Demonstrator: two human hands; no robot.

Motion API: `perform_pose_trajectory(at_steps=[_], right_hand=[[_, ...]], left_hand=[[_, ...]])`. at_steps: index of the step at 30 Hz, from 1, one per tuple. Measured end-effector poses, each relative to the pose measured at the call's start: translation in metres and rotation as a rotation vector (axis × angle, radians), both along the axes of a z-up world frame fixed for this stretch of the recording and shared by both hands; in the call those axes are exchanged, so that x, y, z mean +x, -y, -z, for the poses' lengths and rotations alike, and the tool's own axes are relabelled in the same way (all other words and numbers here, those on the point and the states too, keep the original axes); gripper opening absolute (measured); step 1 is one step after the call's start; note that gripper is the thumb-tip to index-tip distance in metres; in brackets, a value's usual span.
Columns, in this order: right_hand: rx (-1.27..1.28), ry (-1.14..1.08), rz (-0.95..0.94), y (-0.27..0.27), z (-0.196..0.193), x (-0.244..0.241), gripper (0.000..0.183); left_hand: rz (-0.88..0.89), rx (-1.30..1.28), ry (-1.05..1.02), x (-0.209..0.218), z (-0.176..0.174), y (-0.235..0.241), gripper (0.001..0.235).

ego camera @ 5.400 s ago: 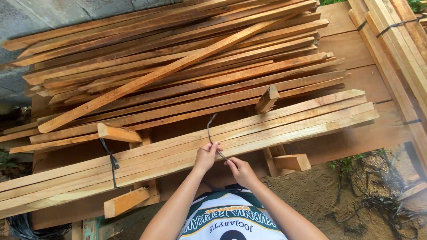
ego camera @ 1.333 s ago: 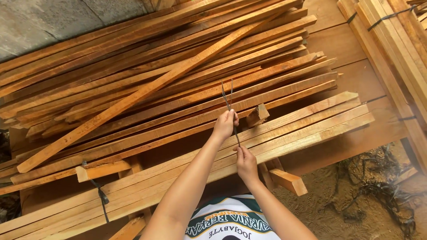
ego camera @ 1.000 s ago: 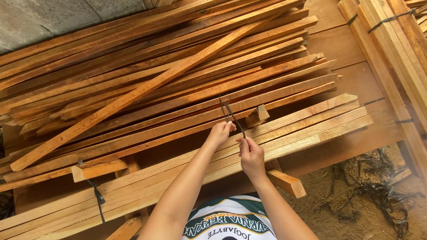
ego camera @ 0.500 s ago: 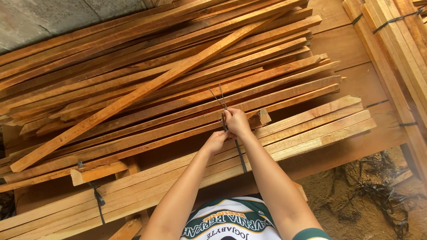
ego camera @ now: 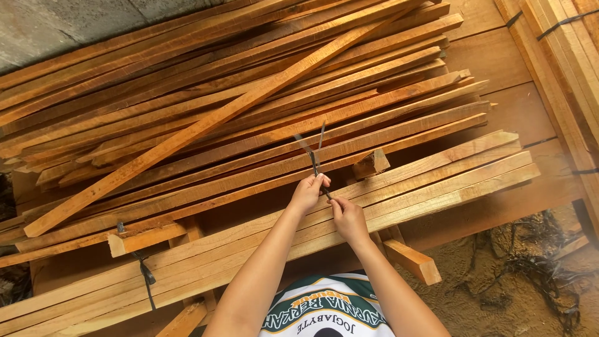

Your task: The person ties a bundle of wooden planks together using a black strap, wrapping it around the wood and securing it with a knot. They then lift the bundle and place it onto a larger stack of similar planks.

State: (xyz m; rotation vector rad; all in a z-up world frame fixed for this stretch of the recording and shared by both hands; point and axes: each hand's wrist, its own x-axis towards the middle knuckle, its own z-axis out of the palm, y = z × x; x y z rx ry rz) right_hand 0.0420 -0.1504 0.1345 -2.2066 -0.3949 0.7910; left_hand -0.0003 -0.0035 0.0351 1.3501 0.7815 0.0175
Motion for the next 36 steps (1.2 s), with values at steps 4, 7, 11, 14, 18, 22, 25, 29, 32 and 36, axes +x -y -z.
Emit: perform_pose_trajectory(at_steps=[4,7,11,14,18,22,25,29,32,36], right_hand=[[0.017,0.034,0.1,-0.001,0.027,0.01,0.023],[0.032,-0.033,0.156,-0.006,0.028,0.013,0.024],[-0.004,-0.102,0.133,-0.007,0.036,0.02,0.023],[0.043,-0.078,0.149,-0.001,0.028,0.017,0.023],[0.096,0.021,0.186,0.0,0.028,0.011,0.022],[0.09,0.072,0.179,-0.012,0.019,0.015,0.024],[-0.01,0.186,0.074,-0.011,0.029,0.011,0.026],[-0.11,0.192,-0.055,-0.011,0.035,0.011,0.028],[-0.102,0.183,-0.067,-0.006,0.047,0.017,0.027],[-0.077,0.112,0.003,-0.011,0.039,0.022,0.026]], left_hand=[[0.201,0.345,-0.051,-0.003,-0.041,-0.007,0.033],[0.267,0.454,-0.196,-0.01,-0.06,-0.008,0.036],[0.115,0.452,-0.065,-0.005,-0.053,0.001,0.03],[0.06,0.452,-0.031,0.005,-0.055,0.0,0.03],[0.1,0.463,0.019,0.015,-0.069,-0.008,0.026],[0.194,0.459,0.118,0.009,-0.092,0.003,0.024],[0.289,0.47,0.122,0.01,-0.099,0.006,0.026],[0.294,0.47,0.146,0.011,-0.116,0.0,0.03],[0.276,0.447,0.16,0.012,-0.101,0.004,0.032],[0.099,0.498,0.178,0.008,-0.084,0.006,0.031]])
